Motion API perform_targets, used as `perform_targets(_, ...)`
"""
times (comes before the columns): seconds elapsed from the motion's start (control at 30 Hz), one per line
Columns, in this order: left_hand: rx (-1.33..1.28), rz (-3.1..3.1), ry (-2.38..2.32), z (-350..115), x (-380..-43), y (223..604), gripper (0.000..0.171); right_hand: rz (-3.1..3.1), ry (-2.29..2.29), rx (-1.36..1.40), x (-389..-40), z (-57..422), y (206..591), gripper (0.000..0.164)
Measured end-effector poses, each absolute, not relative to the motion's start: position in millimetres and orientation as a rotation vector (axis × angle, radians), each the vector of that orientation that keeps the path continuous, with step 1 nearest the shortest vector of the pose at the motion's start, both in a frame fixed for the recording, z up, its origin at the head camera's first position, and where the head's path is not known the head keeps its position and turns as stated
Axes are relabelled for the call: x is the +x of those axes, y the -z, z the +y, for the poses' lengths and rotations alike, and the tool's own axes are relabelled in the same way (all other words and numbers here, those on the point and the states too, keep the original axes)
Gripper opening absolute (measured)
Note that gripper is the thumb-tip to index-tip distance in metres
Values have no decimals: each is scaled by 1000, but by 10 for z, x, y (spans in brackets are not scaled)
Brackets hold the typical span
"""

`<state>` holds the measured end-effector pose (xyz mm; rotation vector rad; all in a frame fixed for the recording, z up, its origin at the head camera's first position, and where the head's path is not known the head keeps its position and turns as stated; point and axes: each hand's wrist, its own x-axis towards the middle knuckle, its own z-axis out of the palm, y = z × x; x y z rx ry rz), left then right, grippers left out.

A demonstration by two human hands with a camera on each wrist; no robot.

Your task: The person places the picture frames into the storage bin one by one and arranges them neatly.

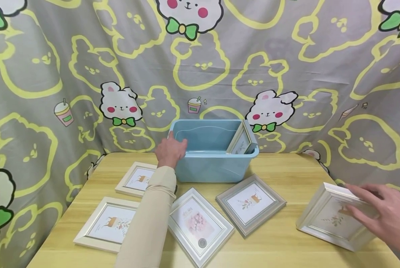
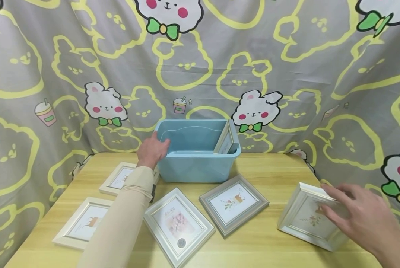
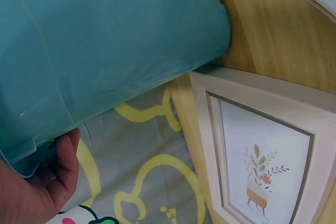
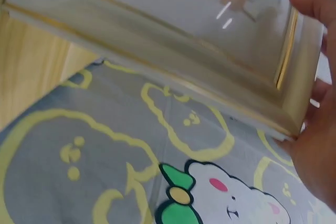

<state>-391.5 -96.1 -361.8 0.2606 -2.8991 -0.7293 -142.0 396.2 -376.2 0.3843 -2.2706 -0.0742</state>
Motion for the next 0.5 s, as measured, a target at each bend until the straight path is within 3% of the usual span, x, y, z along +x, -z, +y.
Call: perform_targets(0.5,257,-2906,714,-965,-3908,3607,78,-2422,112,593,-1377,4074,3667,44)
